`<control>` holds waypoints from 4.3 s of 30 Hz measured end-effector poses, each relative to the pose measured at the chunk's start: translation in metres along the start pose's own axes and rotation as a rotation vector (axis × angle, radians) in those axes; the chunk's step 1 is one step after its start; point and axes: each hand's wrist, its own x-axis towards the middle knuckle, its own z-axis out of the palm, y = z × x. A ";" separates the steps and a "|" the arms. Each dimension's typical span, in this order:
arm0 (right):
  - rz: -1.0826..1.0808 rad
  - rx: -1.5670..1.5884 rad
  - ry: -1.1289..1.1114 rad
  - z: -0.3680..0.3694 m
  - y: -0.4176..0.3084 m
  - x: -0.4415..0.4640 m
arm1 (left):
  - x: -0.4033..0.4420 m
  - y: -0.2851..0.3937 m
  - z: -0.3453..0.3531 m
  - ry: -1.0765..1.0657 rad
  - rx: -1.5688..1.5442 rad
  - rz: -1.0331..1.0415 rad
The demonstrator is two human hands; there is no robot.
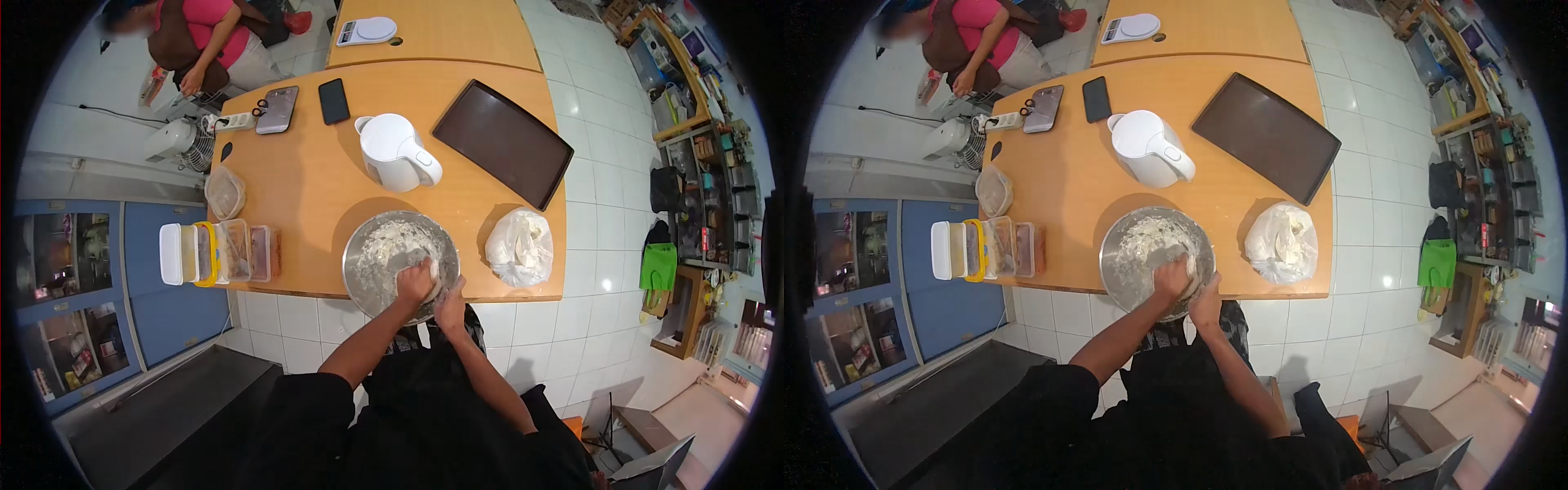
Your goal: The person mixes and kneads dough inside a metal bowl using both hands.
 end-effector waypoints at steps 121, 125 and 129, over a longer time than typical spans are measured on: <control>0.078 -0.081 0.071 0.013 -0.016 -0.027 | 0.011 -0.049 -0.032 0.211 -0.083 0.101; 0.013 -0.094 0.121 0.019 -0.010 -0.023 | -0.025 -0.035 -0.015 0.173 -0.112 0.176; 0.019 -0.078 0.111 0.012 -0.016 -0.023 | -0.039 -0.026 0.008 0.207 -0.238 0.253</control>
